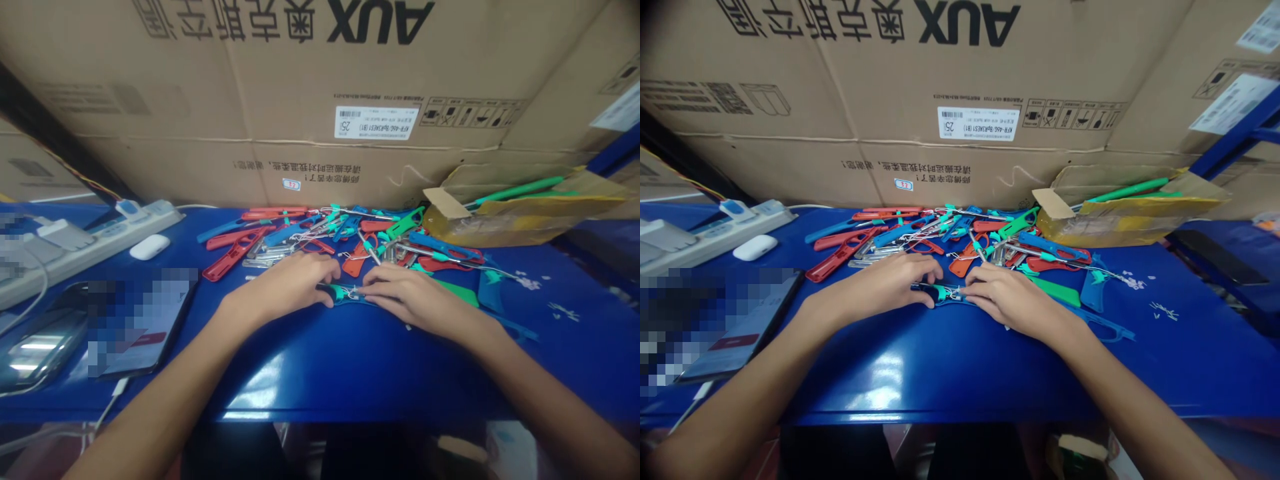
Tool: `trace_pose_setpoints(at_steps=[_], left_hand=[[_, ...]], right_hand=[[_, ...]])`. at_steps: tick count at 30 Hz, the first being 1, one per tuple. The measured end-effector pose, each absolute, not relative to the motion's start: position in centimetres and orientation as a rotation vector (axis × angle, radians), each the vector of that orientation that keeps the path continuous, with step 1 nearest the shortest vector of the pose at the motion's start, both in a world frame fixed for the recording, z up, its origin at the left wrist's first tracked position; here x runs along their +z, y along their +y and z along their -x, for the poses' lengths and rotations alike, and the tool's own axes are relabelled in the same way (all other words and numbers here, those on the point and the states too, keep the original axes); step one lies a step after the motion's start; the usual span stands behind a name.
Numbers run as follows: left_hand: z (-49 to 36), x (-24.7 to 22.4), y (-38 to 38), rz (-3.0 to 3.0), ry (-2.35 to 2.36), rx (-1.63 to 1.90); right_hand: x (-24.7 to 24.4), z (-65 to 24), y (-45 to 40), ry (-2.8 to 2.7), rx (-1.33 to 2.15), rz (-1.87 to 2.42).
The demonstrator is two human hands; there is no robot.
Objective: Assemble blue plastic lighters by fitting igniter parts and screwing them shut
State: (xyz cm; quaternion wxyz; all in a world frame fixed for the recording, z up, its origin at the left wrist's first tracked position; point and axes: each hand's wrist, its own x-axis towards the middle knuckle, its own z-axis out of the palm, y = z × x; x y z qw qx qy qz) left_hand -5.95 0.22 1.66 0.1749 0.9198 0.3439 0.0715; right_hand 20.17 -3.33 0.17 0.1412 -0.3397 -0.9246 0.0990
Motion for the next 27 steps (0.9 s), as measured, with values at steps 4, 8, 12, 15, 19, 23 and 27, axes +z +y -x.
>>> trace_pose_setpoints(at_steps=[4, 8, 12, 15, 19, 23, 27], left_hand=[[6.1, 1.8, 0.6, -2.595, 0.965, 0.19], [7.4, 2.3, 1.3, -2.551, 1.012, 0.208], [9.5, 2.4, -0.5, -2.525, 1.153, 0.258], [10.4, 1.1, -3.4, -2.536, 1.229, 0.389], [10.0, -1.3, -6.3, -2.6, 1.436, 0.681], [9.5, -2.5, -6.9, -2.669, 1.455, 0.755], [9.6, -2.9, -7.0, -2.659, 1.412, 0.775]], right_hand=[[-0.3, -20.3, -3.0, -2.674, 0.2, 0.936], [-0.7, -20.3, -2.7, -2.662, 0.137, 0.893], [-0.8, -20.3, -2.3, -2.609, 0.227, 0.816], [-0.7, -20.2, -2.4, -2.596, 0.267, 0.797], [-0.6, -19.9, -2.7, -2.608, 0.296, 0.791], [-0.3, -19.6, -2.9, -2.623, 0.341, 0.744], [-0.3, -19.6, -3.0, -2.637, 0.357, 0.742]])
